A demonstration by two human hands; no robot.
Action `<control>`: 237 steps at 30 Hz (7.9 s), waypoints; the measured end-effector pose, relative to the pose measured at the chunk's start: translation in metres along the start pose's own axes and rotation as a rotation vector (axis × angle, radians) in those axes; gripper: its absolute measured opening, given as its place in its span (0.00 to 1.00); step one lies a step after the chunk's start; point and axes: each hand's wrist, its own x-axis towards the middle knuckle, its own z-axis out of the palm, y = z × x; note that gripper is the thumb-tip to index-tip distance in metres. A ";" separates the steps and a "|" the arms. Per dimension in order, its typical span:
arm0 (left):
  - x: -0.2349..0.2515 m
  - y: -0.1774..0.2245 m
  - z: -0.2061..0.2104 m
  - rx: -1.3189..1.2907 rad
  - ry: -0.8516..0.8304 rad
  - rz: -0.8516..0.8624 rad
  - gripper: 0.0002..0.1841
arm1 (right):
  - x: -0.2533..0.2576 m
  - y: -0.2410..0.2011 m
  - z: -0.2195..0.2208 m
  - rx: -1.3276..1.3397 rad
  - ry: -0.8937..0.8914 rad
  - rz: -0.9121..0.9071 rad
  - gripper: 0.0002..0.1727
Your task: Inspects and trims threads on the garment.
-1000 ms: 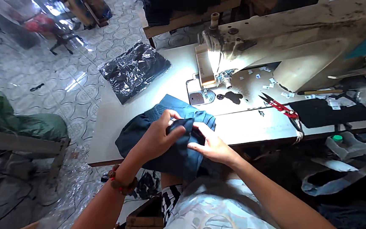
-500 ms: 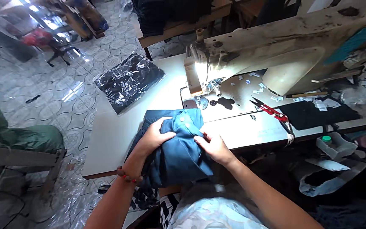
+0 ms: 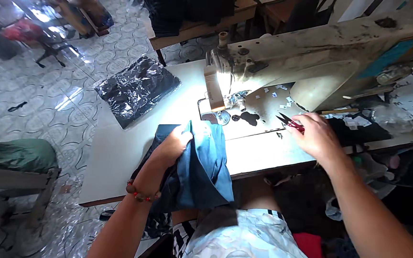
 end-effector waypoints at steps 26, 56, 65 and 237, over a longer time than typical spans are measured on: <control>-0.022 -0.037 0.045 -0.364 0.145 0.177 0.12 | -0.079 -0.161 0.072 0.917 -0.249 0.012 0.09; -0.012 -0.055 0.055 -0.118 0.379 0.267 0.22 | -0.061 -0.153 0.062 0.749 -0.381 -0.154 0.19; -0.017 -0.057 0.064 -0.109 0.465 0.299 0.21 | -0.078 -0.170 0.077 0.966 -0.253 0.020 0.16; -0.035 -0.067 0.037 -0.238 0.151 0.068 0.16 | -0.016 -0.058 0.018 0.254 -0.102 0.073 0.08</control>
